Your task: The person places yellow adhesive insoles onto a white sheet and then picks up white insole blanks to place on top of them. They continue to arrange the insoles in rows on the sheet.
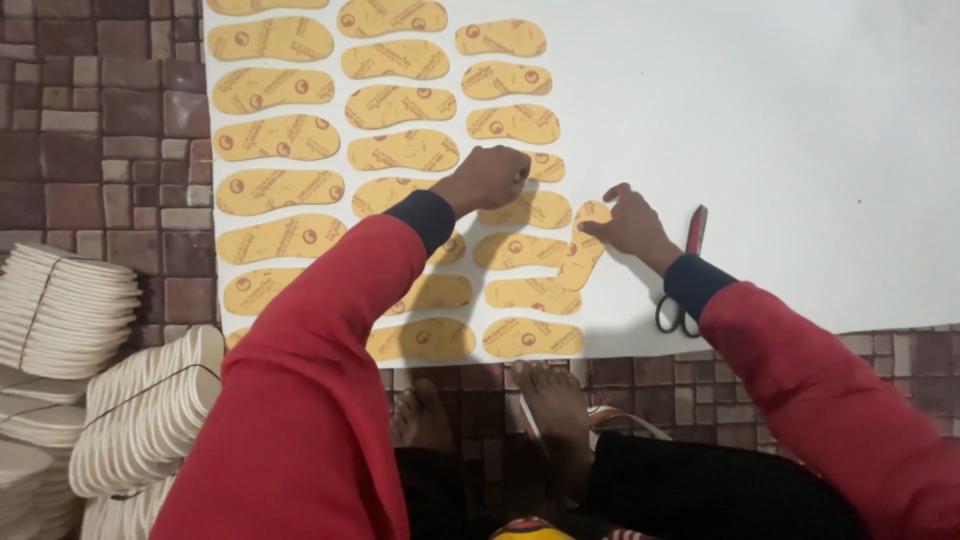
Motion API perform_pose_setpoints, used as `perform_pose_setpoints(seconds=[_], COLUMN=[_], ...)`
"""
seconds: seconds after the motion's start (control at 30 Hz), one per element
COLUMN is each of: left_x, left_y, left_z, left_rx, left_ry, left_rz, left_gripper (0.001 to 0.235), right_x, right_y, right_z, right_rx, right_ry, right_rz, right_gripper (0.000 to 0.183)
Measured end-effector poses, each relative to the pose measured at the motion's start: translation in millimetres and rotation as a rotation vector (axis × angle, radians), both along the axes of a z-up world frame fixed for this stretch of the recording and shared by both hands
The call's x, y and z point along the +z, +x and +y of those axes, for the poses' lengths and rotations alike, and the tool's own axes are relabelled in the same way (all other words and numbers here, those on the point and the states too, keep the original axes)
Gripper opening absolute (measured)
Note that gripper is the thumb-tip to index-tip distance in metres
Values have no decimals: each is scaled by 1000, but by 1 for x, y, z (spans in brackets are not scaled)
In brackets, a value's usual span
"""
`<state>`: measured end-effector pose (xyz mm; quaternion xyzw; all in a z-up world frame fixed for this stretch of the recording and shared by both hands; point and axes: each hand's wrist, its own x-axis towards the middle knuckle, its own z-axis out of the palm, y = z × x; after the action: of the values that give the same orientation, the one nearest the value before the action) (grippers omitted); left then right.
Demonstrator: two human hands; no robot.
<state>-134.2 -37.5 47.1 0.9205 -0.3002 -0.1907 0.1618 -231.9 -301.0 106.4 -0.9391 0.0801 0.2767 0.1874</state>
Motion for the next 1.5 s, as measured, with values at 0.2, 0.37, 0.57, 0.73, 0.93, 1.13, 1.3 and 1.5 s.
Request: perform_pose_setpoints(seconds=[0.2, 0.37, 0.57, 0.73, 0.93, 1.13, 1.3, 1.5], left_x=[53, 91, 117, 101, 84, 72, 64, 45], left_y=[-6, -6, 5, 20, 34, 38, 42, 51], left_z=[-12, -8, 4, 20, 45, 55, 59, 57], left_rx=[105, 220, 328, 466, 718, 755, 778, 795], left_ry=[-231, -523, -819, -886, -1029, -1025, -1067, -1076], left_rz=[167, 334, 394, 377, 414, 374, 353, 342], left_gripper=[26, 37, 19, 17, 15, 13, 14, 16], right_x=[19, 58, 90, 80, 59, 49, 42, 21], right_y=[21, 44, 61, 74, 85, 96, 105, 123], right_z=[5, 25, 48, 44, 40, 46, 49, 45], right_rx=[-250, -169, -269, -119, -96, -174, -70, -44], right_ry=[615, 762, 936, 855, 690, 825, 814, 805], right_rz=[78, -48, -147, -179, -103, -126, -237, -373], right_gripper=[67, 55, 43, 34, 39, 43, 44, 50])
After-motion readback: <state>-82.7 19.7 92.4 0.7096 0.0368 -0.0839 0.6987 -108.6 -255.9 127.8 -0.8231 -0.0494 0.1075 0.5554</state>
